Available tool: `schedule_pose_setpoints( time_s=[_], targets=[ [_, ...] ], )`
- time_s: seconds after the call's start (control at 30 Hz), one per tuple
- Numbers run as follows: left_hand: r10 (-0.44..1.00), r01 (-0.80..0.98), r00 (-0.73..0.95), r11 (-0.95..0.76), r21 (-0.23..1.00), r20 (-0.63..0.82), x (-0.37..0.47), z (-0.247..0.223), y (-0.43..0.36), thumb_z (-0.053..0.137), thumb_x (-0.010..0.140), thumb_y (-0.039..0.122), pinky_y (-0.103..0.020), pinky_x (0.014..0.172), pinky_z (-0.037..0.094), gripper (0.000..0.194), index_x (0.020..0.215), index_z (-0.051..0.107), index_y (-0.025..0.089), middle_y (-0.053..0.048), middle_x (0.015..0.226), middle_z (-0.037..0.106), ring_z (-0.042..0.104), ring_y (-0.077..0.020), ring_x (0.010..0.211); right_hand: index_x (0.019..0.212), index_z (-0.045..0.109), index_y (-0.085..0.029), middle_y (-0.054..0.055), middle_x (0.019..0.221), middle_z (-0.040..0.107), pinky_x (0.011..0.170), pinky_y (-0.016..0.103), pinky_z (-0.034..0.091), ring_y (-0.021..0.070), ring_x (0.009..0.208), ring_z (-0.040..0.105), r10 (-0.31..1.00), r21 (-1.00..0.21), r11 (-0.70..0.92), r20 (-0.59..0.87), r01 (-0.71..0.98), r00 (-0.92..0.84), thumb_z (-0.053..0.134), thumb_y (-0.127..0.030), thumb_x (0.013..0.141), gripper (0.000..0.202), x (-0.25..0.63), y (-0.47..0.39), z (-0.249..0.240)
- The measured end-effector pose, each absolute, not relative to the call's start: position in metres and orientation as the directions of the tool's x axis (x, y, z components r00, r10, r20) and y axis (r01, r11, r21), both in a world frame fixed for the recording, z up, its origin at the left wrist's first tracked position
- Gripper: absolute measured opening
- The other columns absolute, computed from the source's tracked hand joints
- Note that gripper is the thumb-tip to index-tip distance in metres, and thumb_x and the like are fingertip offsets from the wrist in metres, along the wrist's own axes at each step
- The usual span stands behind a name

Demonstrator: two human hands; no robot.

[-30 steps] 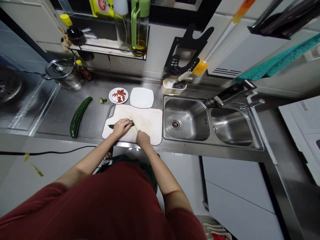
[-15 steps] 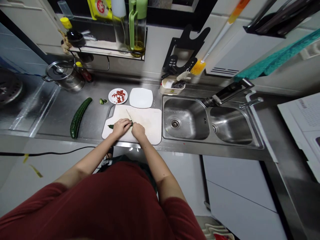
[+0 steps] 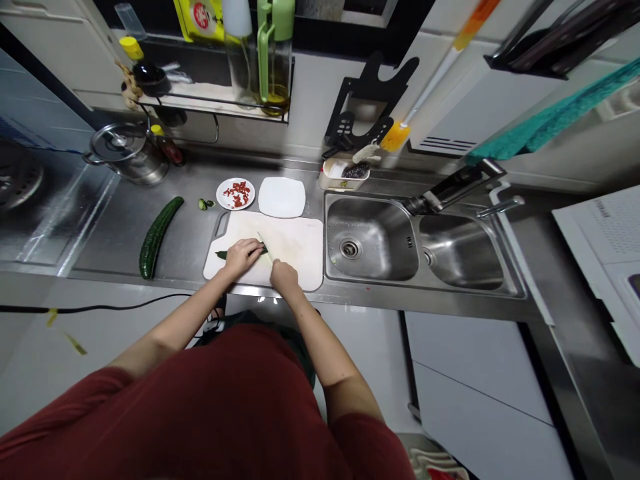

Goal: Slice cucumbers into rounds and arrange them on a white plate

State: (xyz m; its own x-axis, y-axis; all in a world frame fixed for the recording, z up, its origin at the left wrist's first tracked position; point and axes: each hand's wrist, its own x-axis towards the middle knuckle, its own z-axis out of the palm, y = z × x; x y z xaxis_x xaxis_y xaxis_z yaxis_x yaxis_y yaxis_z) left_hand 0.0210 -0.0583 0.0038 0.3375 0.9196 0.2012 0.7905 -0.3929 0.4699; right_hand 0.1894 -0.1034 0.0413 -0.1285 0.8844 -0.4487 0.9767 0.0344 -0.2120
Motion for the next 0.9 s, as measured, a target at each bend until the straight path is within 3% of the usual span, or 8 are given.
schedule_pose_setpoints(
  time_s=[0.9],
  targets=[
    [0.926,0.796,0.322,-0.378,0.472,0.198,0.022,0.006,-0.06,0.045,0.092,0.037,-0.032,0.084,0.045,0.028,0.103,0.069,0.029,-0.003,0.108,0.067,0.058,-0.0191,0.099,0.115,0.056,-0.012,0.015,0.109,0.065,0.082,0.029,0.046,0.0215,0.102,0.062,0.877,-0.267,0.003,-0.462,0.964,-0.131,0.035,-0.013,0.091,0.032,0.172,-0.07,0.054]
  ],
)
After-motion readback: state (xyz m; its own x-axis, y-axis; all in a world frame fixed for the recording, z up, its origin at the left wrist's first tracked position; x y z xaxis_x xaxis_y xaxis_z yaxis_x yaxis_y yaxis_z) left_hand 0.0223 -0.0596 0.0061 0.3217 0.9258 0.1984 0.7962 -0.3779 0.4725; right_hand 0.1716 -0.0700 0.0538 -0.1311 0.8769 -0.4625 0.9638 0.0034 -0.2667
